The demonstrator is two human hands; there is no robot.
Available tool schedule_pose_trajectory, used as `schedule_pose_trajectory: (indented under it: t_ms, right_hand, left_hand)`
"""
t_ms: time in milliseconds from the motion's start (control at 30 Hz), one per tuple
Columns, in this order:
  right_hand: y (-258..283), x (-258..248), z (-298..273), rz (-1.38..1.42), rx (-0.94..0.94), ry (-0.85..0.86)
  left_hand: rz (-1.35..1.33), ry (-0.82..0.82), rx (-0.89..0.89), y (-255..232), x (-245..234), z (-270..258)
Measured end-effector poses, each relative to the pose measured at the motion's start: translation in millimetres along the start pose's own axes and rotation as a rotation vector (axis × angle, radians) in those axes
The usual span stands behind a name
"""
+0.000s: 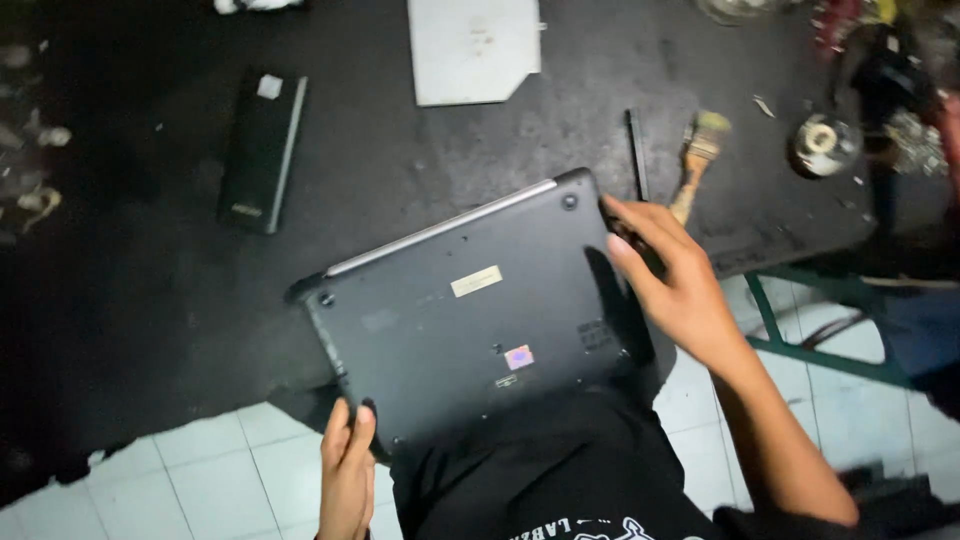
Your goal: The person uses a screwdriver to remove screws from the bottom of a laptop. They place the removed screws on a white paper sheet and then use the screwdriver to pry open a small compartment on the laptop's underside.
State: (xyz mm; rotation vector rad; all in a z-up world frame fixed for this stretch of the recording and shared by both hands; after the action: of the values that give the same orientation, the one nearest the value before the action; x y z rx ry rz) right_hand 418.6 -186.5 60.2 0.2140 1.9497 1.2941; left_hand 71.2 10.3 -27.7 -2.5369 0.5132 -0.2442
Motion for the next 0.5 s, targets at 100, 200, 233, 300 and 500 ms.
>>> schedule_pose_trajectory:
  t_ms: [100,200,233,300,500]
  right_hand:
    - [7,0,-35,-0.092,-0.084,-0.191]
    - [-39,17,-96,-0.188,-0.005,-0.378]
    - [-48,27,-106,-0.185,-0.012,-0.369]
    - [-82,37,-135,-0.055,0.161,-0.463]
    - [-141,78,-154,0.765,0.755,-0.163]
  left_hand:
    - [0.069,-0.059,-0.058,26,-26,14]
    - [0.081,0.116,0.065,8,-7,6]
    - [0.073,0.106,0.068,8,-10,7]
    - [0.182,0.103,0.033,11,-15,9]
    - [0.282,0.070,-0.047,0,-13,8]
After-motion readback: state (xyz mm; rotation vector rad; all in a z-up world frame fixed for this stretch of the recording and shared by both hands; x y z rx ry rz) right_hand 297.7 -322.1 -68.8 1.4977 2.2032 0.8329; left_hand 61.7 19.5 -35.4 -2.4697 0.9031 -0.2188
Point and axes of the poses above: each hand's wrist, its own z-axis towards the middle knuckle, its own x-axis out of the palm, y = z × x, the point moved 8 cm from there along z, towards the middle knuckle, and after that the axes turned 8 degrees about y, right-handed, at the moved point
